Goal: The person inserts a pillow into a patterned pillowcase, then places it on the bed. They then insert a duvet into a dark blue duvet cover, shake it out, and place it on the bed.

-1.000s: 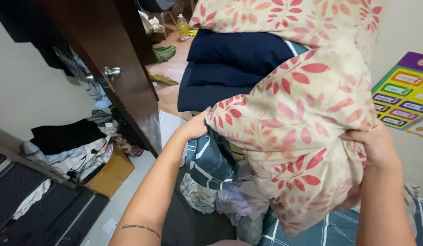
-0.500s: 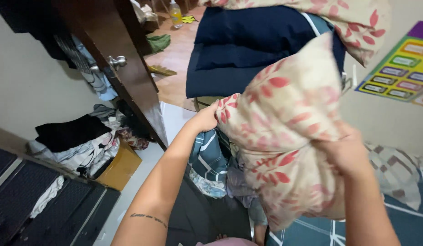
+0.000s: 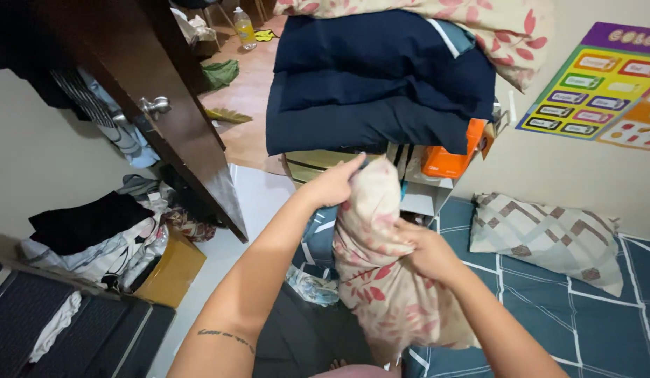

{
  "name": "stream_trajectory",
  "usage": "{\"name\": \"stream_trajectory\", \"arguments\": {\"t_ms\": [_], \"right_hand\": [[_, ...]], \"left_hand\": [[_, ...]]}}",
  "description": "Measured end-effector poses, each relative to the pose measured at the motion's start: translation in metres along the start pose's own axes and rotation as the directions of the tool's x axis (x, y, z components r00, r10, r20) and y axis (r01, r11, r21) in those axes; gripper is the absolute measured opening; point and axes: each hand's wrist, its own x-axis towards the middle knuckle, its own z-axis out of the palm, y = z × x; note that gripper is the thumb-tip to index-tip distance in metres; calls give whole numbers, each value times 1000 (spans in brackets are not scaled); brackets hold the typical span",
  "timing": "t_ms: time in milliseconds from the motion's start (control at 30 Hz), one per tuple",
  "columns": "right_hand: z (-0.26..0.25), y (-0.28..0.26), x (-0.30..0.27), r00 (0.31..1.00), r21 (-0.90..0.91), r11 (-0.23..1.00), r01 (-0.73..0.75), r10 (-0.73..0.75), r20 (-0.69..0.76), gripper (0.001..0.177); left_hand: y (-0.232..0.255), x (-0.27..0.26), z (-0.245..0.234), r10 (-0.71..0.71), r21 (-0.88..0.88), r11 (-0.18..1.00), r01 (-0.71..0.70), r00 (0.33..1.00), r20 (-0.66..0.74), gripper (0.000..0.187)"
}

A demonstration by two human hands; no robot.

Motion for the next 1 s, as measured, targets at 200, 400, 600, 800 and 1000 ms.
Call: {"name": "stream_trajectory", "arguments": {"t_ms": [200, 400, 600, 800, 1000], "right_hand": [[-42, -56, 15, 478, -204, 530, -823, 840, 255, 46], [-25, -18, 14, 966, 18, 967, -256, 256, -34, 67], [-34, 27, 13, 857, 377, 834, -403, 489, -166, 103], [-9, 60, 9, 868, 544, 685, -485, 455, 200, 78], [-5, 94, 28, 894, 654, 638, -408, 424, 144, 75]], "left_hand": [[29, -5, 6, 191, -44, 977, -209, 947, -259, 87], [65, 38, 63, 193, 160, 972, -172, 973, -126, 89], [54, 67, 87, 378, -71, 912, -404, 896, -235, 83], [68, 87, 101, 100, -395, 908, -140, 988, -118, 75], [115, 83, 204, 410, 312, 882, -352, 901, -143, 54]]}}
